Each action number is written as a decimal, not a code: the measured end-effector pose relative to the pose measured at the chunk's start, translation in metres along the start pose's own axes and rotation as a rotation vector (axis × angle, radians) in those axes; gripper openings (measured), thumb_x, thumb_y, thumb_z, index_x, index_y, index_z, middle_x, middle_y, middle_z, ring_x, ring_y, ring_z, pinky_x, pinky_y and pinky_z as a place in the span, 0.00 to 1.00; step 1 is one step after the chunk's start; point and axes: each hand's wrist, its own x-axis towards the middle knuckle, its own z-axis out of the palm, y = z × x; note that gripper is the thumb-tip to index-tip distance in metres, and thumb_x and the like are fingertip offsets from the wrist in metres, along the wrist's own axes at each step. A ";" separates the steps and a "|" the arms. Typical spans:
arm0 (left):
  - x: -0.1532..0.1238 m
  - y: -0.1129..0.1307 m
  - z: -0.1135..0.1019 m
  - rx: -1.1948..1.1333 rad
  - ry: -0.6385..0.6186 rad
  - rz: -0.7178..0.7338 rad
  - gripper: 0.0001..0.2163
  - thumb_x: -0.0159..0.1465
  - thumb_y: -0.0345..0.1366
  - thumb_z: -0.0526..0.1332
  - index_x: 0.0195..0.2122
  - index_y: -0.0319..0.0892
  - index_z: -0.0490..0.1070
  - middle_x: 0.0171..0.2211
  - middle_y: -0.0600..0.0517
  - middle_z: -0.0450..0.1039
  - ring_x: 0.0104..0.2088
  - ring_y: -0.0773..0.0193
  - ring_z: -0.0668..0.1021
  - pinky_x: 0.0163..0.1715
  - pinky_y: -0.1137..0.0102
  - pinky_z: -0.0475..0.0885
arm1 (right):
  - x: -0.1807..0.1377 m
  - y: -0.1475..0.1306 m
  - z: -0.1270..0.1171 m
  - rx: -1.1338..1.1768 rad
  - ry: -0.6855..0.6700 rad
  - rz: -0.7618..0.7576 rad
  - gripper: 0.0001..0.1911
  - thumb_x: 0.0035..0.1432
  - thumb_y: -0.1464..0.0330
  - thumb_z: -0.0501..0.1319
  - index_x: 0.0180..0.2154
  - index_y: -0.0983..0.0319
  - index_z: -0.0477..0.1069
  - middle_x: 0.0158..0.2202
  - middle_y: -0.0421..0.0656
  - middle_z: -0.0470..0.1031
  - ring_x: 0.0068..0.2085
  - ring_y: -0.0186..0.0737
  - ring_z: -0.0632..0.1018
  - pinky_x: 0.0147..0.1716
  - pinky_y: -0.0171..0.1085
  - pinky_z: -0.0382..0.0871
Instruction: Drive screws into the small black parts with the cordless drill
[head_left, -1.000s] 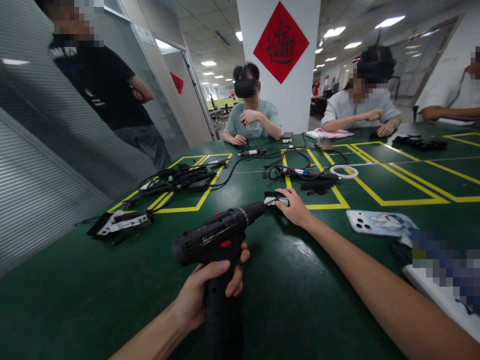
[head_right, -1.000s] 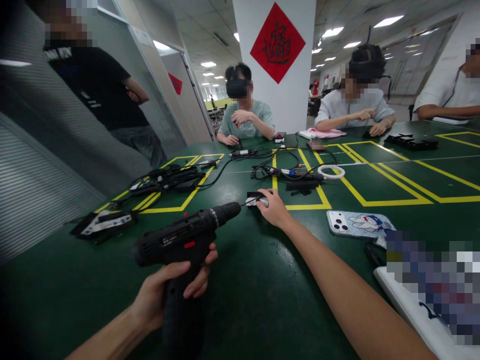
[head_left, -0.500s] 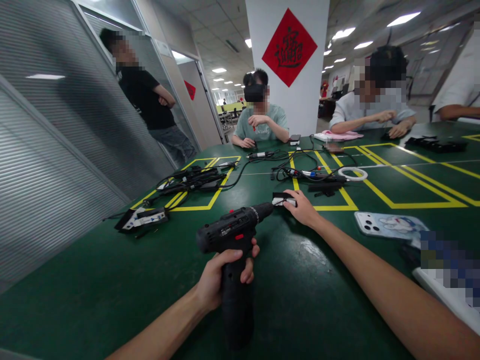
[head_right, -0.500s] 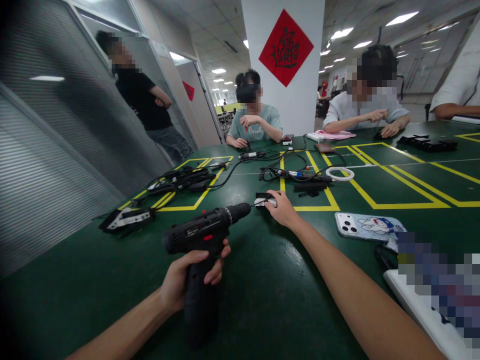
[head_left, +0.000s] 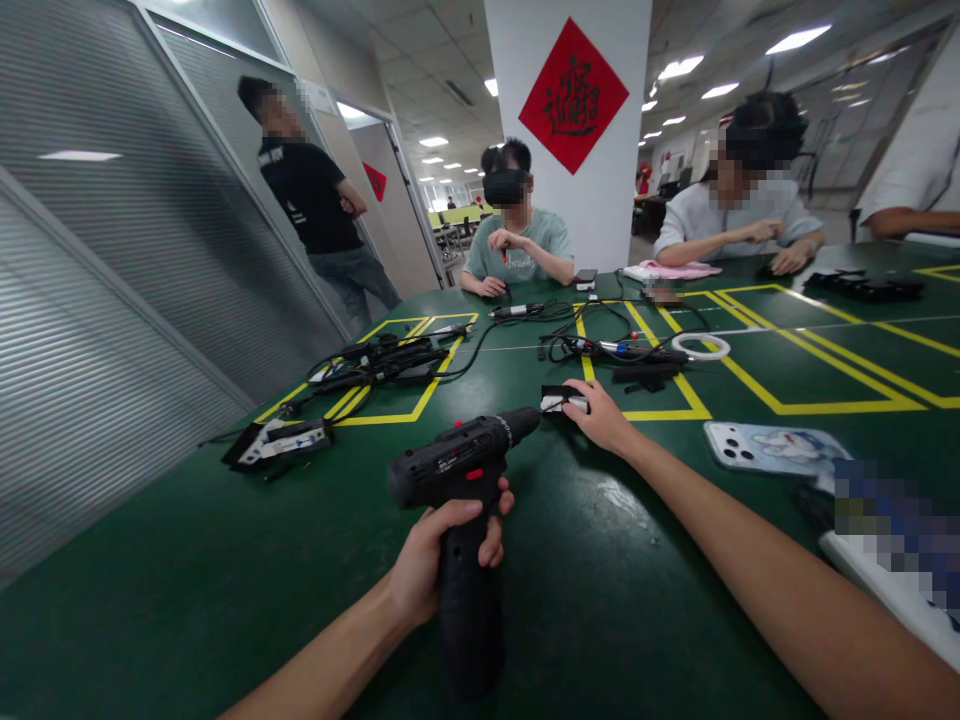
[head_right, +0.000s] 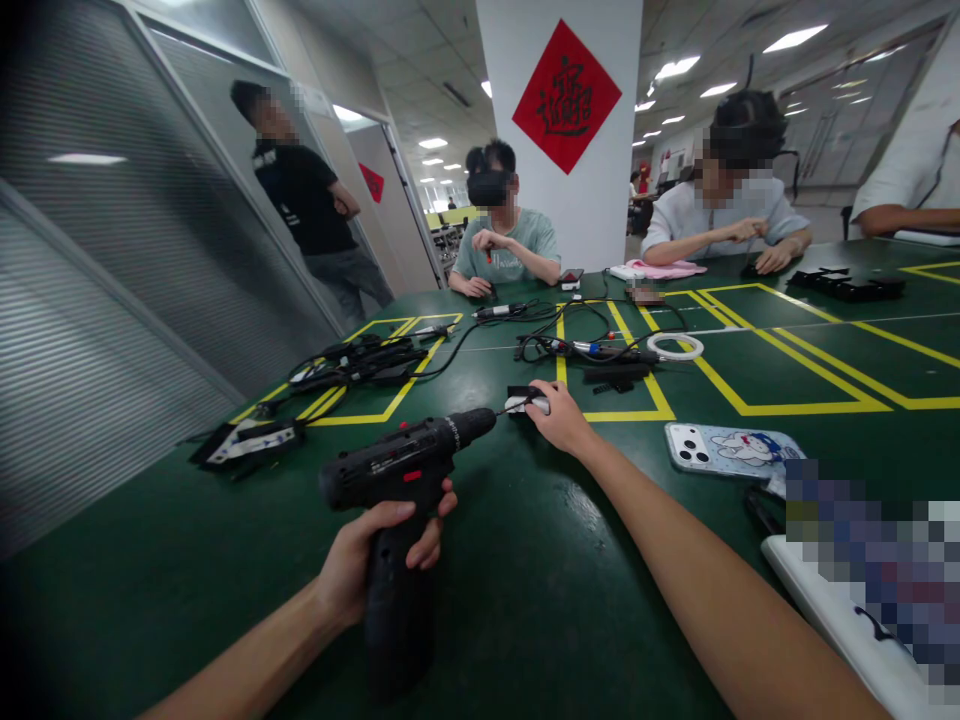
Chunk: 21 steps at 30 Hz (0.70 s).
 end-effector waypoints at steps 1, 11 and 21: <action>0.000 0.000 0.001 0.006 0.004 -0.001 0.13 0.61 0.34 0.51 0.45 0.36 0.66 0.37 0.47 0.66 0.20 0.74 0.65 0.25 0.69 0.64 | 0.000 0.000 0.000 0.002 0.001 -0.002 0.20 0.55 0.64 0.57 0.51 0.59 0.66 0.47 0.46 0.65 0.47 0.42 0.71 0.52 0.42 0.62; -0.001 0.000 0.008 0.071 0.057 0.016 0.09 0.62 0.33 0.52 0.42 0.38 0.66 0.33 0.51 0.64 0.19 0.74 0.66 0.25 0.69 0.65 | -0.001 -0.001 -0.001 -0.009 0.004 -0.020 0.20 0.55 0.64 0.57 0.50 0.58 0.67 0.46 0.46 0.65 0.46 0.41 0.71 0.52 0.41 0.62; -0.002 0.000 0.008 0.094 0.061 0.012 0.12 0.62 0.33 0.52 0.44 0.36 0.66 0.36 0.48 0.66 0.20 0.73 0.67 0.26 0.70 0.66 | -0.001 0.000 0.000 -0.035 0.016 -0.028 0.22 0.55 0.64 0.58 0.52 0.59 0.66 0.45 0.46 0.65 0.45 0.42 0.71 0.51 0.43 0.63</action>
